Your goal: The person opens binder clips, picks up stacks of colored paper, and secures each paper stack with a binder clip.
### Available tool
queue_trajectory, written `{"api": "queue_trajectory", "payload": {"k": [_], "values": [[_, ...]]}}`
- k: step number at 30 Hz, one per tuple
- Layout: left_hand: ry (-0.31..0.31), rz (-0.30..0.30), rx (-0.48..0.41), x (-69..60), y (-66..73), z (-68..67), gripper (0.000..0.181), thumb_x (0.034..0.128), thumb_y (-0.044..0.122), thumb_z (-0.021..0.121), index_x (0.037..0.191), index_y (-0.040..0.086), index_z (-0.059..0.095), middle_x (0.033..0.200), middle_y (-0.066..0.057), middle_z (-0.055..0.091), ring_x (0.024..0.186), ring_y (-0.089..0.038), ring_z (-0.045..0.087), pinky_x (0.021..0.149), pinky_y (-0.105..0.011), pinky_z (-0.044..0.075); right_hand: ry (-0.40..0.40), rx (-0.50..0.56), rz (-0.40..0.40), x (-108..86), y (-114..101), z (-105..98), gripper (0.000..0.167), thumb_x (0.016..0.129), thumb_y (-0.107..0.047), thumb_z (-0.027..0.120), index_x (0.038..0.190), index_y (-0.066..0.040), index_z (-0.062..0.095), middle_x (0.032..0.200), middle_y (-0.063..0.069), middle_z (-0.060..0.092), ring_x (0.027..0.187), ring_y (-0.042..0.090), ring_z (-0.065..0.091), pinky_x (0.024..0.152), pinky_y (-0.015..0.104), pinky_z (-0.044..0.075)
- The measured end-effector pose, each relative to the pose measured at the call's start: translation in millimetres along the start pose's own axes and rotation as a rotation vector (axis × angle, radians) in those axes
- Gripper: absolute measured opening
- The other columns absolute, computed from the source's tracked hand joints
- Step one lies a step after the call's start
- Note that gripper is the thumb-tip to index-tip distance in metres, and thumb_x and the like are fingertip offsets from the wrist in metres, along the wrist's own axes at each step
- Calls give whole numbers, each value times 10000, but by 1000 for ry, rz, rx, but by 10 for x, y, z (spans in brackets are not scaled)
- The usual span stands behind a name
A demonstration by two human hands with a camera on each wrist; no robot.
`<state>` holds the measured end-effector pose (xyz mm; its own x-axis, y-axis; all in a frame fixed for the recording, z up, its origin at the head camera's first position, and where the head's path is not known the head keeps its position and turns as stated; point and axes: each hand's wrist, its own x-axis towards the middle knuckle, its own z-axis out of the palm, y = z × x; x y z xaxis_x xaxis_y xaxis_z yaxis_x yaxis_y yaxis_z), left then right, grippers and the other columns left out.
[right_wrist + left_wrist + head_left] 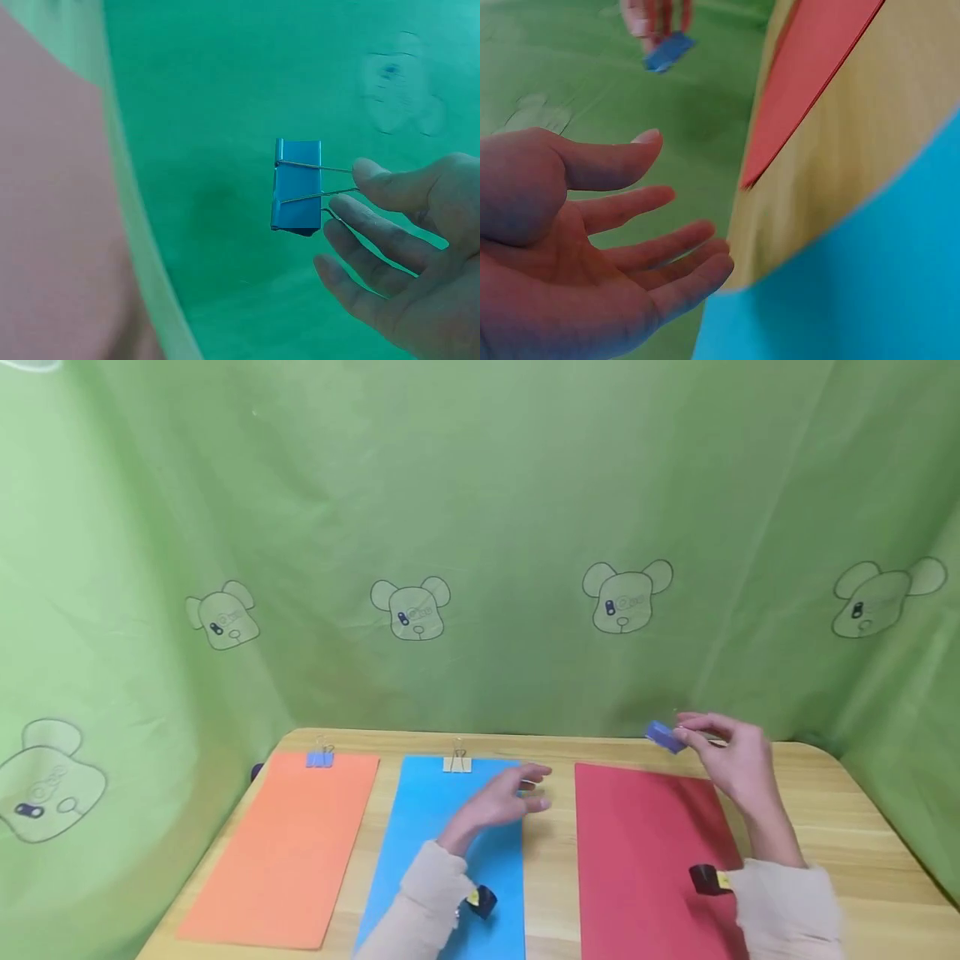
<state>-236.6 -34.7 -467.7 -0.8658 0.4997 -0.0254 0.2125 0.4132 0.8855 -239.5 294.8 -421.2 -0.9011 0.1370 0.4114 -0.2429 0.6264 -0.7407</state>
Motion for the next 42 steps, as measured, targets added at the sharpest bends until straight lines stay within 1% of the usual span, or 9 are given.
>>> {"api": "queue_trajectory", "payload": {"k": [6, 11, 16, 20, 26, 32, 34, 39, 42], "values": [[9, -20, 121, 305, 148, 296, 622, 949, 150, 747, 1510, 75, 490, 1510, -127, 515, 1387, -335, 481, 1092, -435, 451, 23, 166, 36, -186, -84, -345, 274, 940, -151, 767, 1055, 96, 733, 1055, -298, 675, 973, -183, 584, 784, 45, 476], [18, 0, 264, 614, 173, 519, 633, 913, 122, 781, 1480, 30, 513, 1493, -126, 527, 1390, -255, 481, 1122, -321, 408, 55, 237, 112, -385, -117, -596, 237, 923, -118, 782, 1068, 66, 745, 1083, -288, 698, 977, -158, 617, 758, 37, 471], [-8, 36, 520, 902, 152, 670, 636, 917, 212, 795, 1475, 60, 531, 1532, -103, 476, 1417, -210, 441, 1146, -263, 353, 63, 257, 137, -527, -146, -747, 204, 922, -97, 779, 1062, 49, 753, 1107, -257, 714, 999, -138, 628, 777, 35, 470], [-47, 9, 683, 1028, 163, 701, 702, 857, 289, 857, 1472, 136, 557, 1487, -41, 509, 1375, -191, 456, 1106, -332, 412, 56, 250, 122, -589, -164, -768, 210, 917, -77, 779, 1068, 65, 745, 1116, -235, 721, 1006, -115, 643, 786, 42, 471], [-87, -63, 778, 1091, 281, 714, 706, 741, 308, 941, 1374, 211, 645, 1291, -2, 545, 1210, -175, 455, 1067, -399, 415, 93, 317, 110, -616, -187, -861, 163, 903, -4, 770, 1040, 81, 744, 1104, -193, 742, 1003, -75, 668, 804, 57, 487], [-108, -203, 679, 1032, 328, 640, 587, 728, 182, 948, 1209, 164, 613, 1155, -28, 493, 940, -152, 532, 768, -291, 510, 115, 450, 95, -644, -247, -899, 134, 881, 68, 761, 1008, 105, 743, 1081, -128, 764, 1018, -30, 686, 827, 70, 494], [-113, -224, 673, 1004, 329, 618, 580, 733, 175, 945, 1184, 167, 581, 1130, -24, 512, 892, -149, 550, 757, -299, 508, 133, 496, 101, -653, -278, -919, 148, 870, 74, 768, 1009, 116, 738, 1072, -107, 770, 1026, -19, 691, 834, 78, 496], [-95, -146, 774, 890, 308, 613, 382, 864, 221, 845, 1100, 168, 549, 881, 22, 586, 776, -126, 553, 682, -281, 488, 243, 622, 139, -697, -327, -989, 158, 849, 119, 765, 1004, 118, 737, 1052, -62, 778, 990, -1, 711, 832, 91, 497], [-32, -91, 725, 800, 291, 564, 212, 933, 202, 757, 987, 141, 561, 760, 35, 537, 671, -117, 507, 563, -248, 437, 320, 746, 117, -687, -335, -1001, 150, 844, 204, 707, 981, 146, 725, 1047, -3, 780, 994, 49, 720, 847, 106, 503]]}}
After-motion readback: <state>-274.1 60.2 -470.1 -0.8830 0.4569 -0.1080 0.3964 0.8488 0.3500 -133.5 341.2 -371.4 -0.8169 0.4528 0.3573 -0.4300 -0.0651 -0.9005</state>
